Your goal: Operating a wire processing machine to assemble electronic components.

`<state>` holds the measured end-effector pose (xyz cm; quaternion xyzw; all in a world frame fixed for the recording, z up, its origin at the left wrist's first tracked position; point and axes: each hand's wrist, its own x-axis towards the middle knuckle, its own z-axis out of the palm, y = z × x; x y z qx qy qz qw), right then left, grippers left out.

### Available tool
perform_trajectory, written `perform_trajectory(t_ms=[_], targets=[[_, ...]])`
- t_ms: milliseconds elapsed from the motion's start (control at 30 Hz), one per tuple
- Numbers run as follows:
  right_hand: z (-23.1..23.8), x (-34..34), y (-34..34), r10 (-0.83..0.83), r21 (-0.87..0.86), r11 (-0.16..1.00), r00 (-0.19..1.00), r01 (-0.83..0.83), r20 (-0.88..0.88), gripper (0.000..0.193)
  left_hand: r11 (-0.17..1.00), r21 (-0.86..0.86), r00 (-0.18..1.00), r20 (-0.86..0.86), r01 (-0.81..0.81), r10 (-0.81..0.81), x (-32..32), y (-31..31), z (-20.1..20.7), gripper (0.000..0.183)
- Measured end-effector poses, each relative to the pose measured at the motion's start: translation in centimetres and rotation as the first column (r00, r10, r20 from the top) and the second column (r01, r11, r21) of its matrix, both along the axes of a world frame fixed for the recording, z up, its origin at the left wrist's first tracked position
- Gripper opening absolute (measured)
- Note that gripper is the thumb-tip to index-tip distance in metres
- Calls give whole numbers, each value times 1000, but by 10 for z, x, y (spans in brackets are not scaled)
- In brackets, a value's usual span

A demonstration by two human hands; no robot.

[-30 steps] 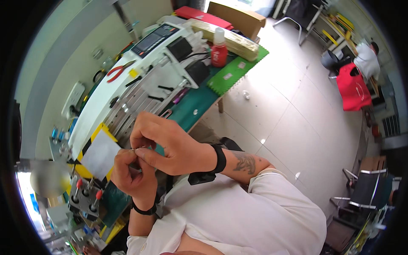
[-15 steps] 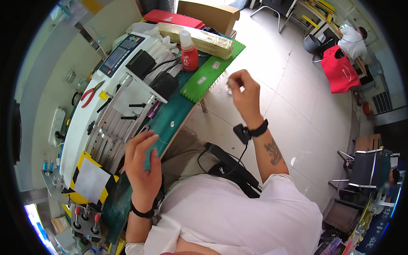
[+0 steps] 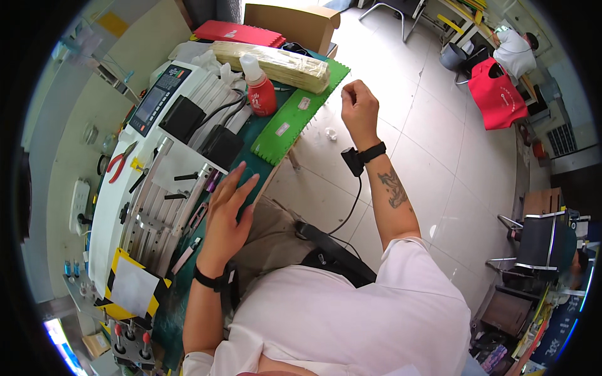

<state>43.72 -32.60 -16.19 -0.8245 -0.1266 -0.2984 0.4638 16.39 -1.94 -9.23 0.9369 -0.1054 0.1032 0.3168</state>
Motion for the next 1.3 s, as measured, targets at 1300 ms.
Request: perform_trajectory(t_ms=[1300], targets=[[-26,-42,36,235,-258,946,963,-195,134,17,974,227,995,-102,22,1,28,-11,-7,79]])
